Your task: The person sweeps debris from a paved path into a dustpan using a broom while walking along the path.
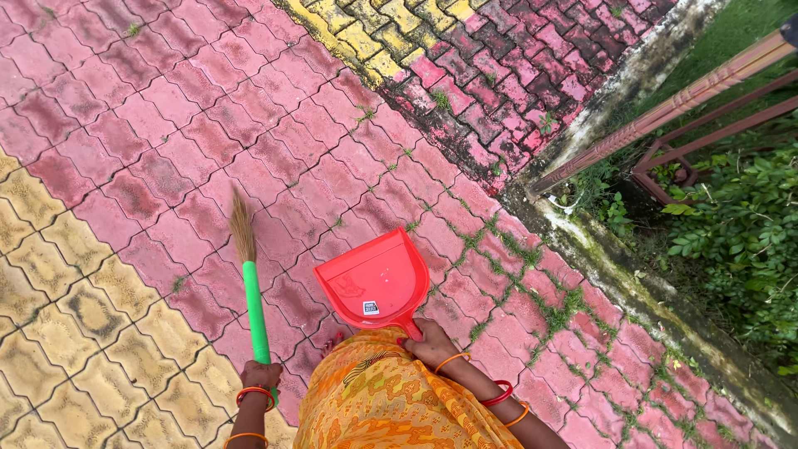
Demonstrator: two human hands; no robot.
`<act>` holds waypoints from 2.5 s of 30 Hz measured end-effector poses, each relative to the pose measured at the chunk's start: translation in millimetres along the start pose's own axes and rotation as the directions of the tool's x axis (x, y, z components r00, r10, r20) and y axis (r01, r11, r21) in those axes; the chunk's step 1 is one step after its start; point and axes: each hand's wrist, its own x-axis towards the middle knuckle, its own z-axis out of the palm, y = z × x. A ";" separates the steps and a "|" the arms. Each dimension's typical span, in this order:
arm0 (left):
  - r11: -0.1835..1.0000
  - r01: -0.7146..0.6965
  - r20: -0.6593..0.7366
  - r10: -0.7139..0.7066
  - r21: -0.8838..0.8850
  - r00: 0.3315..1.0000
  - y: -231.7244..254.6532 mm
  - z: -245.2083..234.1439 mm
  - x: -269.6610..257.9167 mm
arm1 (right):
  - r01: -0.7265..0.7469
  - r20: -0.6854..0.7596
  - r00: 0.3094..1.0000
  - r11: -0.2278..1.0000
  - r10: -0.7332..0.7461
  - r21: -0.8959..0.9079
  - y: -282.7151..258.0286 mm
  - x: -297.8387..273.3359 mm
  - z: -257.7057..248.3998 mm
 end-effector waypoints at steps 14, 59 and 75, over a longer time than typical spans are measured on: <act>0.522 -0.634 0.514 0.375 0.570 0.771 49.0 9.1 14.3 | -0.080 -0.096 0.992 0.996 0.083 0.029 -35.9 36.8 75.6; 0.578 -0.433 0.012 0.590 0.692 0.807 355.8 -62.6 177.3 | 0.004 -0.096 0.995 0.999 0.000 0.044 -207.4 262.2 -86.7; 0.395 -0.678 0.547 0.402 0.621 0.735 476.6 -70.5 210.4 | -0.102 -0.239 0.960 0.975 0.149 0.199 -303.1 345.0 -6.3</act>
